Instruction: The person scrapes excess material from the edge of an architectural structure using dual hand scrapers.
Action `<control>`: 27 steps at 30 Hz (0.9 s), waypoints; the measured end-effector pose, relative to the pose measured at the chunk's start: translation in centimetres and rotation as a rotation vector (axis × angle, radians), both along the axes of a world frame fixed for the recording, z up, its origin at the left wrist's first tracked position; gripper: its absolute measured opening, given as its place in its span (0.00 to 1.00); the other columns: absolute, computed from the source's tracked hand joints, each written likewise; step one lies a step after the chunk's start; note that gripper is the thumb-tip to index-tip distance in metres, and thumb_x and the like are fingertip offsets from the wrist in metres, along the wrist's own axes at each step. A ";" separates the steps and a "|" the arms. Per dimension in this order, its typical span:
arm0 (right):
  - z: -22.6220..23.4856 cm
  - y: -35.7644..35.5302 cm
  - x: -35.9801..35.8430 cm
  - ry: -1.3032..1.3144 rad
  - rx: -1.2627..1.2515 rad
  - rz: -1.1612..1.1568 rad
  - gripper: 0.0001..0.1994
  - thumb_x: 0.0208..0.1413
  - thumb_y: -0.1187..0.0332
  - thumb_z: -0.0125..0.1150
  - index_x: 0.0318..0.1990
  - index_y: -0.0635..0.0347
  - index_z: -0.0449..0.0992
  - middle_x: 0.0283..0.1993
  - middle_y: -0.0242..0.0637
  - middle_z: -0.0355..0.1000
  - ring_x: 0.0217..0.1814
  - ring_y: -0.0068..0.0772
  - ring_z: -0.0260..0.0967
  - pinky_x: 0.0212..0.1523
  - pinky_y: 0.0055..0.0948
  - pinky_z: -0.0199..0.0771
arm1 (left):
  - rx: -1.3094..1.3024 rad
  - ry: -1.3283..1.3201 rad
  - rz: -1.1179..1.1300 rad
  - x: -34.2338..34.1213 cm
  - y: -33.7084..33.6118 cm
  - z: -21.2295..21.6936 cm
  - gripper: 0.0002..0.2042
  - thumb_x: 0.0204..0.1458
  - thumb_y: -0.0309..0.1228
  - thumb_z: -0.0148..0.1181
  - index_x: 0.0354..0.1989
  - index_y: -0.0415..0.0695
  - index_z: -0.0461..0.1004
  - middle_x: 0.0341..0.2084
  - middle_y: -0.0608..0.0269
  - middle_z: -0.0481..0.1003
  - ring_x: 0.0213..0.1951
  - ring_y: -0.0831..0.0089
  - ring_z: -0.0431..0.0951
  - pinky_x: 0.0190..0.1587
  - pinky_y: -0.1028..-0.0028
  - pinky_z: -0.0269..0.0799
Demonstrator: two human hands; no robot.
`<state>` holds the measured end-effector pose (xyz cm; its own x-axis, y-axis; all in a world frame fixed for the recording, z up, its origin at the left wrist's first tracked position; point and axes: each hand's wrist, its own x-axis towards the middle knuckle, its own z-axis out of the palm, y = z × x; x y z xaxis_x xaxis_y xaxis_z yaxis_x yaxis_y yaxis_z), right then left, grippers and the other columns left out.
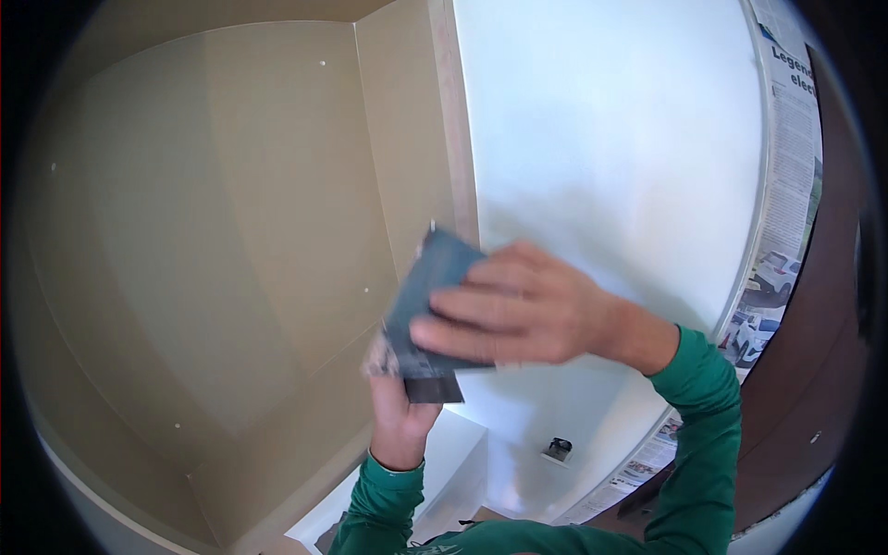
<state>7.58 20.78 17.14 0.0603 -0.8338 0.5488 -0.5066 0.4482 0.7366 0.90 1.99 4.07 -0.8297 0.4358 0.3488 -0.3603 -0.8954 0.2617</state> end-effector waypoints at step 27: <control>-2.1 -0.6 5.9 -2.050 -1.503 0.522 0.14 0.65 0.63 0.55 0.47 0.66 0.75 0.44 0.38 0.78 0.43 0.30 0.79 0.47 0.32 0.80 | -0.451 1.139 1.681 -1.6 3.0 -1.6 0.17 0.61 0.26 0.56 0.58 0.39 0.71 0.50 0.40 0.76 0.51 0.43 0.79 0.54 0.53 0.77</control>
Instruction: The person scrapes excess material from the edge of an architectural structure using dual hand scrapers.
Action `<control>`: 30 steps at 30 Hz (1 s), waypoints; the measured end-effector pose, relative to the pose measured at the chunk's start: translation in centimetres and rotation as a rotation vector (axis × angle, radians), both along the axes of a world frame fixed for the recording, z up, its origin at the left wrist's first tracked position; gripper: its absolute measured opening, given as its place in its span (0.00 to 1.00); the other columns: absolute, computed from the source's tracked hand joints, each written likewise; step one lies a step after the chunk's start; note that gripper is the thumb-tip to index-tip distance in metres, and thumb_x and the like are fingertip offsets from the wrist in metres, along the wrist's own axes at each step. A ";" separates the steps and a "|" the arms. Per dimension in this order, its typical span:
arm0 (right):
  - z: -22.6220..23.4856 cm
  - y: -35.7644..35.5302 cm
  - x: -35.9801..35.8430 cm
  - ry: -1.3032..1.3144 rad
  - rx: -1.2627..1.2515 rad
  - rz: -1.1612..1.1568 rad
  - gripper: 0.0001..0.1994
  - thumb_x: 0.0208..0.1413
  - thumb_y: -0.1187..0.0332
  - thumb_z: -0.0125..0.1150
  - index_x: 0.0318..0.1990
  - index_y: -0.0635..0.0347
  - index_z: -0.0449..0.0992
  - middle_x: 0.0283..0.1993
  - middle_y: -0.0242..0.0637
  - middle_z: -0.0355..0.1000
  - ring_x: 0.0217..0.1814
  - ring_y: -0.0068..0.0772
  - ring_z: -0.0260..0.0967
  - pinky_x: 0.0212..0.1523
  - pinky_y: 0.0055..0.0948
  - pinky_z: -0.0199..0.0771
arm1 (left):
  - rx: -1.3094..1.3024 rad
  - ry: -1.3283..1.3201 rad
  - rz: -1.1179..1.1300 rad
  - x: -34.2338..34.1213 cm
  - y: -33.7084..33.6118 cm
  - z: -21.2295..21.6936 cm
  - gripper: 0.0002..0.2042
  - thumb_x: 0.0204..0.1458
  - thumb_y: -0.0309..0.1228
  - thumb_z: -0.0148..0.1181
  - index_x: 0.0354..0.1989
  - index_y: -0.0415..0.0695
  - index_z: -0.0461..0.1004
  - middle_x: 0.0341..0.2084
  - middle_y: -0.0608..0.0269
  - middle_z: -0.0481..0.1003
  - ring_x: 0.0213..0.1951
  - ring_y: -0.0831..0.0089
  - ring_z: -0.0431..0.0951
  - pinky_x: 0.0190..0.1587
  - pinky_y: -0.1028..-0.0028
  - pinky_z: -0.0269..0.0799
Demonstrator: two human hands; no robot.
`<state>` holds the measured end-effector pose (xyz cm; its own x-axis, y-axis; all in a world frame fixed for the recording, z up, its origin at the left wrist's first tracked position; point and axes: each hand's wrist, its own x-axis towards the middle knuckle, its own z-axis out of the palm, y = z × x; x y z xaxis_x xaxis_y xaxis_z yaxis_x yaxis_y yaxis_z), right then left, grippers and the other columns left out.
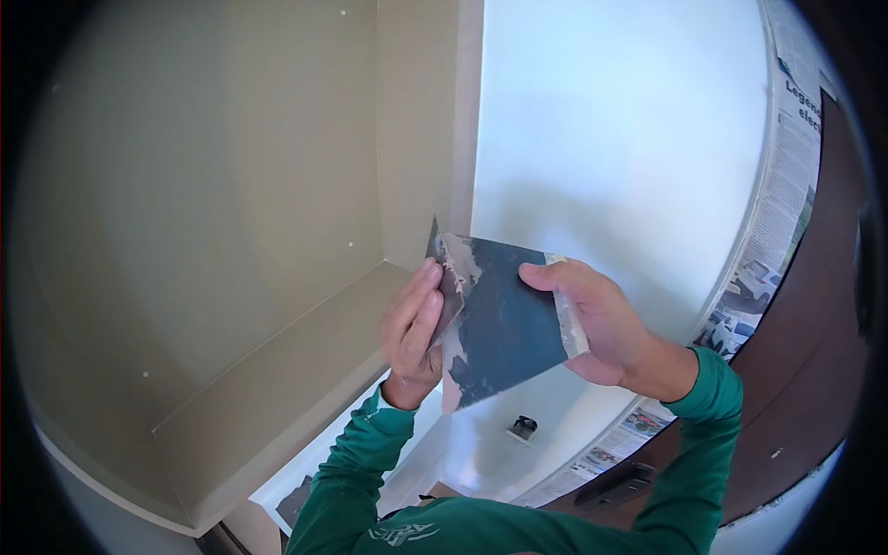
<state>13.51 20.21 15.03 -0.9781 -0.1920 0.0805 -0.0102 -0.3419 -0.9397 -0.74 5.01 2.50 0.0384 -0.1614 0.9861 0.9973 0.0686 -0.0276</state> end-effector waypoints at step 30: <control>29.4 -2.8 -9.0 1.321 2.380 -1.064 0.12 0.56 0.76 0.51 0.41 0.65 0.82 0.42 0.48 0.76 0.45 0.50 0.74 0.47 0.43 0.76 | 0.500 -0.888 -0.540 -1.0 -3.4 -3.7 0.20 0.70 0.38 0.47 0.54 0.29 0.71 0.46 0.57 0.76 0.47 0.72 0.72 0.55 0.74 0.65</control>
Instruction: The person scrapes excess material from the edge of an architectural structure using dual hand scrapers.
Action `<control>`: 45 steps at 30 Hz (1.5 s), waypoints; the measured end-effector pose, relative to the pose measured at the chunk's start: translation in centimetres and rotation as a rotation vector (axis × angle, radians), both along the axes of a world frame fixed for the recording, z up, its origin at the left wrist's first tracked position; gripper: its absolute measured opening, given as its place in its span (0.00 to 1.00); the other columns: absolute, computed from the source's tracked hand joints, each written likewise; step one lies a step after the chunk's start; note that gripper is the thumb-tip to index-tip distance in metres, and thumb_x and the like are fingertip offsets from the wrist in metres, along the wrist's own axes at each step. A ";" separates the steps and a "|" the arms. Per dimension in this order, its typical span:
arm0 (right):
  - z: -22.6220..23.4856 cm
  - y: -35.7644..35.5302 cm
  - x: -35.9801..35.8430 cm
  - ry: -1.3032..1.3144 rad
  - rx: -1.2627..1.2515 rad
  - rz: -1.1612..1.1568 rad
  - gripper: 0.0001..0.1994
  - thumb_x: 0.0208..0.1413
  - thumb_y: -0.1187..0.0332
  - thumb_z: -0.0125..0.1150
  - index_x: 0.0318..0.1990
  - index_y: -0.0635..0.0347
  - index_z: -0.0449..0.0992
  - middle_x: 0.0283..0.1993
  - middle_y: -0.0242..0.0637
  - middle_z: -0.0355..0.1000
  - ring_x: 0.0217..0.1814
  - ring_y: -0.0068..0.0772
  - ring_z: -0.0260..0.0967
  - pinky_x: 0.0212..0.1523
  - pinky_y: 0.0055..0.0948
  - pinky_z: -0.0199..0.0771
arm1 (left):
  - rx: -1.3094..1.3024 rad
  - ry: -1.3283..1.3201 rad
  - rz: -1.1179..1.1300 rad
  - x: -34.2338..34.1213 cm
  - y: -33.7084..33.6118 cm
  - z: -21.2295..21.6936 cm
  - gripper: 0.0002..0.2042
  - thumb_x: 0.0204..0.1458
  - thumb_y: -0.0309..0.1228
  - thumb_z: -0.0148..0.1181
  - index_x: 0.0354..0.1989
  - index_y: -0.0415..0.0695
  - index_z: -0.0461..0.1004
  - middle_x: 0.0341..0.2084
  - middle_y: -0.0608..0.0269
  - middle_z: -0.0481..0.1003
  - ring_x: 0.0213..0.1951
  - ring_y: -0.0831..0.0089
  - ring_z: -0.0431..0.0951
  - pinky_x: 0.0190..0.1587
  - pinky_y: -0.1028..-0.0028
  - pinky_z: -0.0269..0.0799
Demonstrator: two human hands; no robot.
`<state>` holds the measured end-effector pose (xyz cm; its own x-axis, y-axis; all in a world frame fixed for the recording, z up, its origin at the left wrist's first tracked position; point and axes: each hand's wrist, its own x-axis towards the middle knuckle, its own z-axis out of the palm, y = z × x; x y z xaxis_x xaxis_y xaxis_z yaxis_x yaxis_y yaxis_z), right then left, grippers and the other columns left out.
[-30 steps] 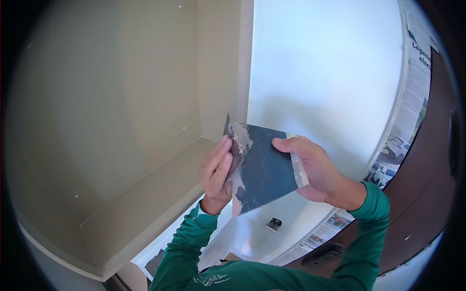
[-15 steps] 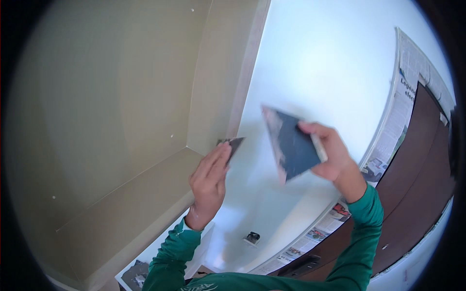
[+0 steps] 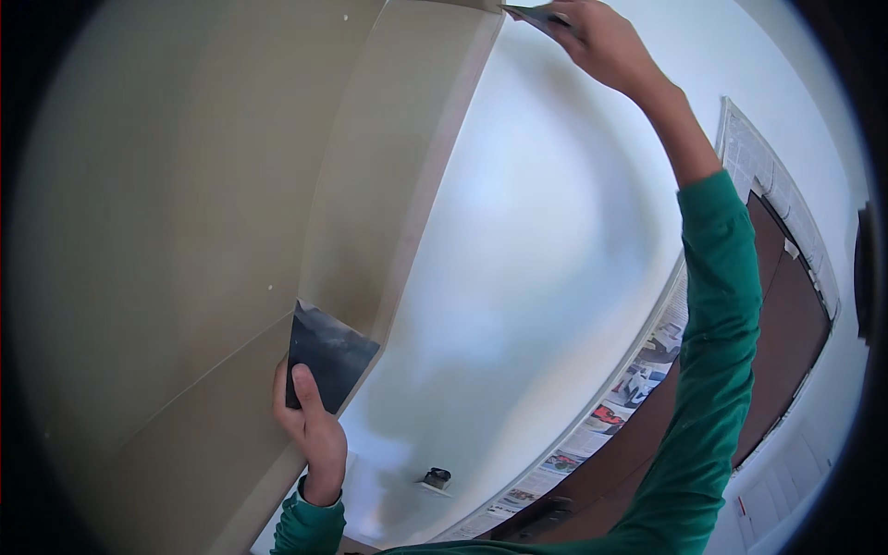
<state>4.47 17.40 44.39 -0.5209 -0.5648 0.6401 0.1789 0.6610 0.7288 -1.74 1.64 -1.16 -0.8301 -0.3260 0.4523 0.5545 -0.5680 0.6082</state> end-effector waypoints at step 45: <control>0.1 1.9 -6.0 0.189 0.317 -0.172 0.13 0.55 0.76 0.54 0.45 0.61 0.82 0.47 0.41 0.74 0.49 0.42 0.71 0.49 0.39 0.77 | 0.121 0.000 -0.069 -0.4 0.3 0.0 0.18 0.70 0.36 0.48 0.50 0.29 0.72 0.42 0.60 0.76 0.43 0.76 0.72 0.50 0.77 0.66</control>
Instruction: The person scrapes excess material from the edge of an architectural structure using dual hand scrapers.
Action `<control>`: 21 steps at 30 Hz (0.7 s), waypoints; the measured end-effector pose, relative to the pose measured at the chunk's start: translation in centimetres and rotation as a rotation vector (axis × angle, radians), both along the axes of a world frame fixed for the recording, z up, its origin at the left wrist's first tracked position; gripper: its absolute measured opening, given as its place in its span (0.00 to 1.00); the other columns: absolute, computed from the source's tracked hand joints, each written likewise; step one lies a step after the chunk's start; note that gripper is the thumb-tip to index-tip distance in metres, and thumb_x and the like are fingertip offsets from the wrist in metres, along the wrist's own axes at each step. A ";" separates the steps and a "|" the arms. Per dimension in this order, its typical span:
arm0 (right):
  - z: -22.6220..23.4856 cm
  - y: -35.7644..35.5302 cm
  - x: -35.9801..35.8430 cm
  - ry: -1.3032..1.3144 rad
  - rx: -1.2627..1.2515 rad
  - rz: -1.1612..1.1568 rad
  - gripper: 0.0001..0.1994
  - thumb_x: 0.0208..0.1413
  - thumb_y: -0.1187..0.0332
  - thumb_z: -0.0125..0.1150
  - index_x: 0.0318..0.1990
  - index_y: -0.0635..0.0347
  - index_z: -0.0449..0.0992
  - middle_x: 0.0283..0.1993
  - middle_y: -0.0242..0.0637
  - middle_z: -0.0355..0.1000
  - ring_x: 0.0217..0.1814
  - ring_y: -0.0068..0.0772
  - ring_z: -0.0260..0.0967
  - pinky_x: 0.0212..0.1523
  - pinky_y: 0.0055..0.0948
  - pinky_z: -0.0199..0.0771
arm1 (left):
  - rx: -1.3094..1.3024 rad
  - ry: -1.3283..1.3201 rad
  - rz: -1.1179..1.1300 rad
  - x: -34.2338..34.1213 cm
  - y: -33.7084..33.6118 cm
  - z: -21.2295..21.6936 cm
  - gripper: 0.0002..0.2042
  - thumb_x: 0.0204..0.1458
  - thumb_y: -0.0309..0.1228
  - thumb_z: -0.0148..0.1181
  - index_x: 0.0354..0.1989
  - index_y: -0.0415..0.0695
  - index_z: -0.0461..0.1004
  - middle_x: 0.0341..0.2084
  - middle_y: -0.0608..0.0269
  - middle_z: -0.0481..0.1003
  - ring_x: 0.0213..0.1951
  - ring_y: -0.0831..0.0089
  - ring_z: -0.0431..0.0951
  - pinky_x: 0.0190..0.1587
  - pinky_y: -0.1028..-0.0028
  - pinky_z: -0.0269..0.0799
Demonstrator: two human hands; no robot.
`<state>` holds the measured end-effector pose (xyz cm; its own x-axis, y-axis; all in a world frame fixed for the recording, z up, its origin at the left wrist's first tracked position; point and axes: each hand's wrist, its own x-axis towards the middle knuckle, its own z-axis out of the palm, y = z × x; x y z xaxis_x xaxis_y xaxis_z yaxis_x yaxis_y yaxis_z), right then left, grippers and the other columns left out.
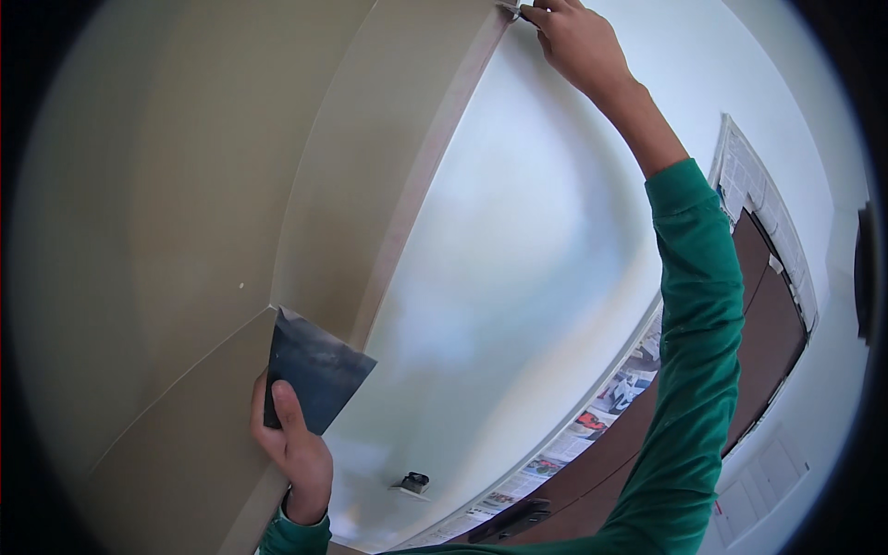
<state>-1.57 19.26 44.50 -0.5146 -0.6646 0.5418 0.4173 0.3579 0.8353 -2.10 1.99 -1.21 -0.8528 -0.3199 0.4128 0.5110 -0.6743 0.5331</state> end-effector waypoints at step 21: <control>-5.4 3.1 -2.5 0.004 0.062 -0.004 0.13 0.55 0.76 0.58 0.48 0.66 0.79 0.47 0.37 0.72 0.46 0.36 0.72 0.45 0.35 0.78 | 0.089 -0.003 -0.039 -0.5 0.4 -2.0 0.20 0.68 0.34 0.51 0.58 0.28 0.67 0.52 0.53 0.73 0.49 0.71 0.75 0.55 0.72 0.71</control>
